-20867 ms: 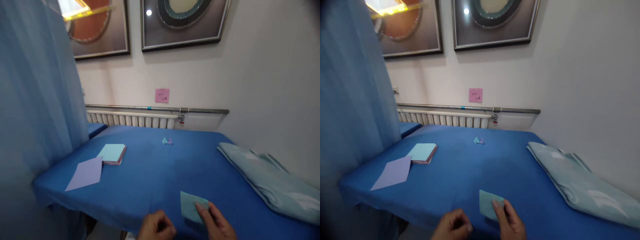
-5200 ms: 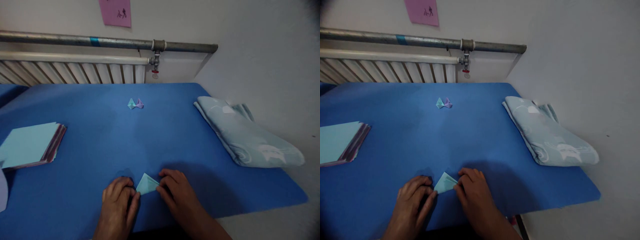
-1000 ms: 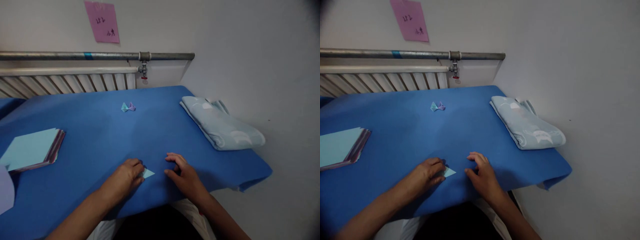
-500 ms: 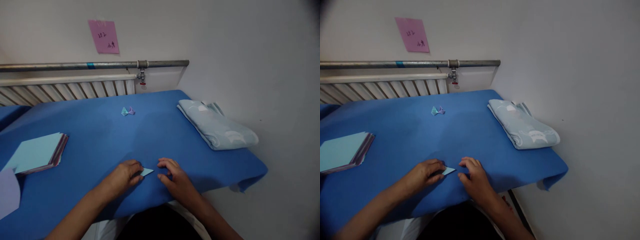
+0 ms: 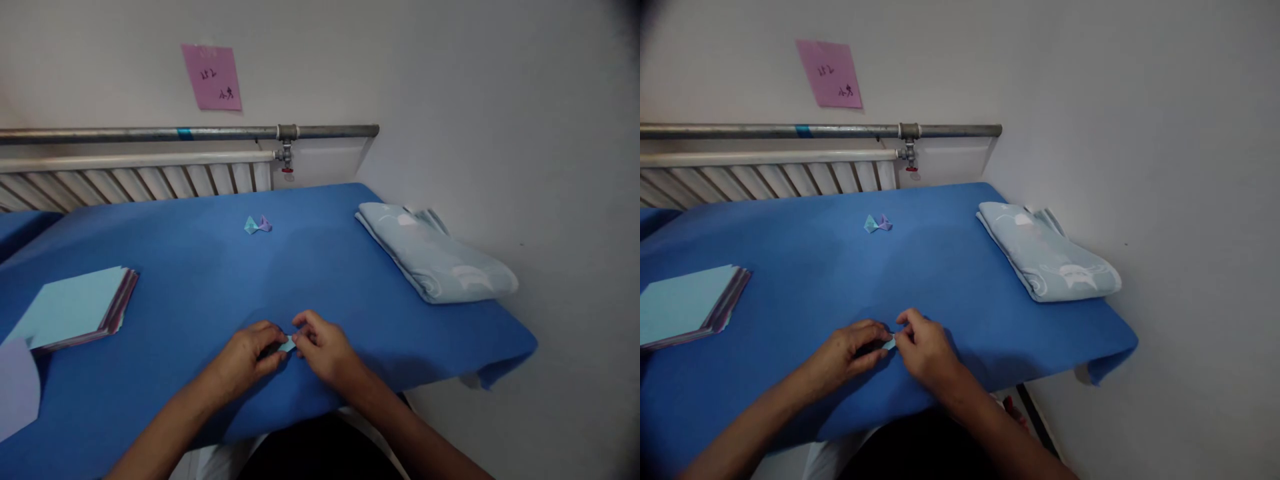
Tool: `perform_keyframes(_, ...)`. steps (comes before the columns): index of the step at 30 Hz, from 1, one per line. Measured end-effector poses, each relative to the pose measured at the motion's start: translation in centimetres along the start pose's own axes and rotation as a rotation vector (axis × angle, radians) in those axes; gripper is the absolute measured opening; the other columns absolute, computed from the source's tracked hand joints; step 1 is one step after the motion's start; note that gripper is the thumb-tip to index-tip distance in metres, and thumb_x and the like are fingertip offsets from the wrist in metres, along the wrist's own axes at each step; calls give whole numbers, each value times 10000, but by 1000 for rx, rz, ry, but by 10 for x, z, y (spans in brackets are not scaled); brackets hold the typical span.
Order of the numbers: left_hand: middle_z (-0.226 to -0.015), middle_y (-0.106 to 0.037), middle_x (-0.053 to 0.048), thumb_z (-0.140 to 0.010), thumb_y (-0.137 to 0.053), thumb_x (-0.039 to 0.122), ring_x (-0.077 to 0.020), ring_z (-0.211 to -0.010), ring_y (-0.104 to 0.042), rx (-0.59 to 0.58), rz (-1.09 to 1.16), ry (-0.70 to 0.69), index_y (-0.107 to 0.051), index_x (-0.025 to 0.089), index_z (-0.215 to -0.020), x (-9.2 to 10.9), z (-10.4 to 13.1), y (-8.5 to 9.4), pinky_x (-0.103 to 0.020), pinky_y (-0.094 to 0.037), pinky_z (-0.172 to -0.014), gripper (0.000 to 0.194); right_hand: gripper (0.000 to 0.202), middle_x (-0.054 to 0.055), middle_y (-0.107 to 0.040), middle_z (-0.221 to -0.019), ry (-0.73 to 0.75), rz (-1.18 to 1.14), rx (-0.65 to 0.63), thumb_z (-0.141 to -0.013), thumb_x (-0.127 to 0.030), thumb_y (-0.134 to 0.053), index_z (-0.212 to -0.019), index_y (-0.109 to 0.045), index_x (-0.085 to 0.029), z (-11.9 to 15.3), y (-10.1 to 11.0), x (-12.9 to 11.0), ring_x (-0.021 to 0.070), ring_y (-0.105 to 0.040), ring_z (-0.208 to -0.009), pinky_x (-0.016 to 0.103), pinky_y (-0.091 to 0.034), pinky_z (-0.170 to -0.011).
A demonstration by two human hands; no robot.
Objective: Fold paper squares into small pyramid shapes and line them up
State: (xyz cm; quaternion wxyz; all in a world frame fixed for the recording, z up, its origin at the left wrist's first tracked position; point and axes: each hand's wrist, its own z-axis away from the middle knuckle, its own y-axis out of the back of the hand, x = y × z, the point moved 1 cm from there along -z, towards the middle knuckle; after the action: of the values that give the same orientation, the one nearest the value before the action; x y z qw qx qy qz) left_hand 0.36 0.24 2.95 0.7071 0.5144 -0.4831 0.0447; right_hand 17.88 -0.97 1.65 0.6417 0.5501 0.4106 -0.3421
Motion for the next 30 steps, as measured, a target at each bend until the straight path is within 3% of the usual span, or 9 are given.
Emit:
perform_keyframes(8,-912,-639,-30,-870,-497,253,-153,-822,-610,223,84,90,-609,195,-996,1,14,-11,-311,-490,-765,178,316,-35,-534,-785,-73,-447,-8,-757,-159,-552,-1057,-515,-252,5,-19,-5,76,-526,-541,193,-453,-479)
perform_keyframes(13,-899,-659,-27,-839,-535,294,-165,-818,-625,296,198,135,-638,205,-978,-5,17,-13,-324,-497,-760,194,359,-22,-540,-861,-68,-468,-5,-754,-155,-559,-1093,-511,-264,7,-28,-6,71,-541,-565,200,-481,-502)
perform_keyframes(25,-854,-606,-18,-803,-610,318,-147,-802,-574,191,524,185,-646,181,-954,-17,13,-5,-294,-464,-758,208,338,-35,-526,-818,-93,-551,-42,-695,-217,-628,-1011,-509,-231,-1,-27,-8,72,-559,-555,194,-469,-471)
perform_keyframes(30,-833,-612,-10,-796,-622,327,-144,-793,-572,172,562,189,-644,184,-944,-20,11,-4,-291,-467,-762,208,347,-45,-523,-806,-106,-562,-57,-686,-242,-640,-1007,-508,-232,-4,-26,-5,60,-549,-519,189,-462,-459)
